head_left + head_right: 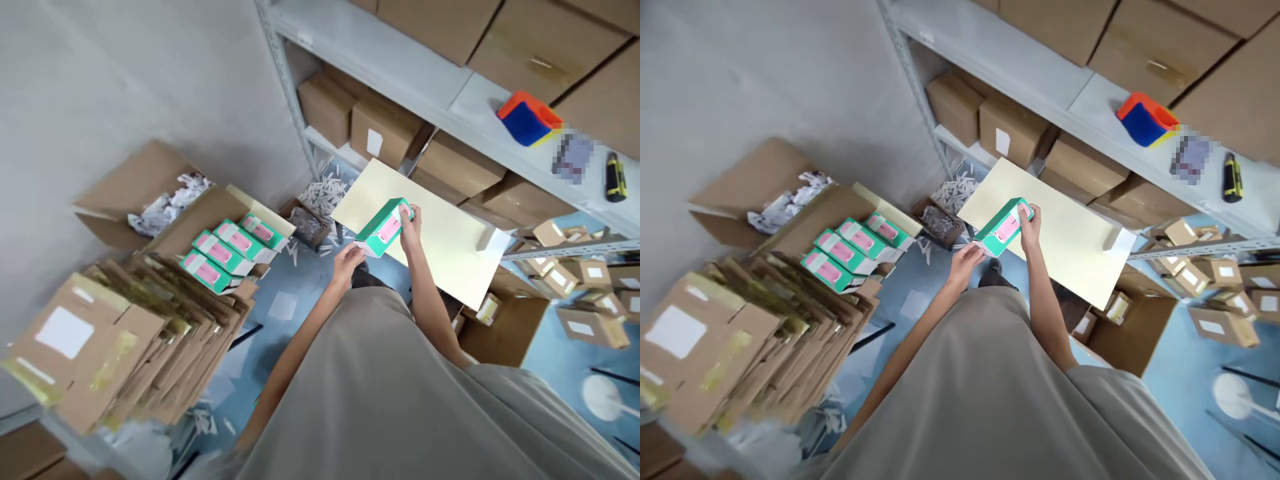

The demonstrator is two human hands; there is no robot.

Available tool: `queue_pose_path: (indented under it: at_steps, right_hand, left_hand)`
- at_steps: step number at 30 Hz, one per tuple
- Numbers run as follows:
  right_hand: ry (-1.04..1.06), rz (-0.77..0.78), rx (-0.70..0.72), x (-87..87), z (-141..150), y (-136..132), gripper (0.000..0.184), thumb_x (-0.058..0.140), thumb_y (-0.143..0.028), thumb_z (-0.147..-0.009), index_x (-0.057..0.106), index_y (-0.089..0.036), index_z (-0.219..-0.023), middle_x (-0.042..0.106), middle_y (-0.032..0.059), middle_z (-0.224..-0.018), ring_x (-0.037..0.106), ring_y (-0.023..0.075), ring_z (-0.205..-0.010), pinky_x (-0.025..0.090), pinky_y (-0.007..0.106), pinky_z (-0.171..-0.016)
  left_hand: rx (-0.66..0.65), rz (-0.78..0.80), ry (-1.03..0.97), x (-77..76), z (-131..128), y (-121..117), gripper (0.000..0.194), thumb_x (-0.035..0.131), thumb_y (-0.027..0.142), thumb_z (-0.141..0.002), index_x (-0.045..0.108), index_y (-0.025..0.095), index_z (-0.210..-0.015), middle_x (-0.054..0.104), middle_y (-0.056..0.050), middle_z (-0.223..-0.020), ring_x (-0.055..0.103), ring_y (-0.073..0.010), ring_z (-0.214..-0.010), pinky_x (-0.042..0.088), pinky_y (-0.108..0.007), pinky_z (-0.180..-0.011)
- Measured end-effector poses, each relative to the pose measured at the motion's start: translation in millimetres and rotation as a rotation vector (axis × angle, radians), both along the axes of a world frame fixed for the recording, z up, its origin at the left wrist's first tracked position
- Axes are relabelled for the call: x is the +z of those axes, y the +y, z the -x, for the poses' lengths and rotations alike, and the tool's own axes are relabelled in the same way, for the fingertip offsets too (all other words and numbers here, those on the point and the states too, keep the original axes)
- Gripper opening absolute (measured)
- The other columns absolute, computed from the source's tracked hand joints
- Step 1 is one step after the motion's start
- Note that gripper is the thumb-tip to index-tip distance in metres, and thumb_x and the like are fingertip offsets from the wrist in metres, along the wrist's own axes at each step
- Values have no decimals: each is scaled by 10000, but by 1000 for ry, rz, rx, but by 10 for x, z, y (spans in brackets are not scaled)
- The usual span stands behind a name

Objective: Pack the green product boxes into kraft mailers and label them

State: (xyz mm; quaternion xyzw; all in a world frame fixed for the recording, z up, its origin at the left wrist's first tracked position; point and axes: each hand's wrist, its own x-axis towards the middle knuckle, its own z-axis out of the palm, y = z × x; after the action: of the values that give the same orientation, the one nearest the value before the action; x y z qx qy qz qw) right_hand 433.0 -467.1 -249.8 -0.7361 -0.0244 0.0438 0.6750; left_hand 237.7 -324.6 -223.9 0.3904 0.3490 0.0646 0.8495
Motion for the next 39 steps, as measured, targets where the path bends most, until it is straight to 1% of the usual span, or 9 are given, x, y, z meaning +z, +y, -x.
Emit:
queue_pose_path:
  at_steps: [5, 12, 17, 21, 24, 27, 30, 34, 39]
  right_hand:
    - [-14, -120, -279, 24, -100, -361, 571, 694, -770, -895, 456, -306, -1130, 566, -34, -939, 641, 190, -841, 593, 329, -801]
    - [92, -184, -412, 70, -437, -728, 670, 709, -848, -830, 444, -313, -1137, 544, -38, -918, 618, 184, -802, 578, 307, -720]
    - [259, -265, -330, 31, -552, -903, 618, 743, -804, -824, 492, -320, -1114, 609, -40, -1005, 656, 155, -908, 582, 255, -758]
    - [379, -296, -265, -48, -531, -958, 572, 773, -734, -792, 540, -310, -1097, 641, -41, -1058, 669, 133, -968, 619, 279, -894]
    - [466, -325, -243, -114, -434, -920, 574, 780, -739, -779, 517, -307, -1050, 639, -46, -1033, 676, 128, -904, 645, 312, -900]
    - [501, -329, -190, -140, -301, -863, 601, 783, -789, -796, 523, -299, -1026, 647, -25, -1068, 705, 153, -914, 679, 354, -875]
    - [483, -249, -130, -124, -181, -804, 707, 813, -815, -784, 567, -305, -1208, 675, 10, -1113, 730, 200, -962, 702, 395, -856]
    - [383, -129, -18, -90, -88, -703, 1085, 927, -759, -685, 442, -290, -1536, 718, 74, -1192, 755, 238, -944, 698, 440, -852]
    - [93, 154, 76, -14, -80, -625, 952, 873, -725, -791, 523, -266, -1548, 653, 164, -1437, 733, 219, -855, 699, 462, -811]
  left_hand:
    - [-82, -44, 31, 75, -378, -185, 341, 981, 248, -792, 822, 177, -1085, 835, -94, -1088, 760, -310, -1276, 552, -471, -1181]
    - [-125, -100, 37, 100, -1084, -359, 540, 1042, 332, -713, 807, 190, -1178, 821, -95, -1182, 751, -303, -1299, 559, -516, -1234]
    - [-79, -141, 32, 19, -1342, -380, 612, 1077, 413, -666, 821, 181, -1172, 812, -96, -1124, 773, -297, -1224, 575, -545, -1205]
    - [-123, -232, 14, 16, -1433, -358, 719, 1053, 508, -704, 799, 236, -1319, 784, -67, -1061, 793, -253, -1088, 651, -452, -1065]
    - [-145, -385, -73, 55, -1554, -302, 807, 998, 620, -768, 738, 306, -1465, 783, -98, -1293, 773, -271, -1191, 652, -406, -1039]
    - [-141, -573, -174, 105, -1700, -191, 699, 916, 732, -820, 810, 262, -1326, 766, -135, -1404, 726, -309, -1320, 597, -440, -1153]
    - [-159, -746, -222, 182, -1807, -63, 605, 828, 770, -890, 857, 224, -1148, 769, -159, -1353, 705, -327, -1360, 555, -481, -1214]
    - [-187, -881, -302, 320, -1913, 58, 560, 895, 693, -864, 860, 241, -1195, 709, -161, -1432, 683, -316, -1399, 566, -464, -1212]
    - [-124, -811, -218, 420, -2200, 216, 515, 915, 649, -830, 871, 214, -1103, 801, -144, -1260, 789, -271, -1112, 657, -402, -996]
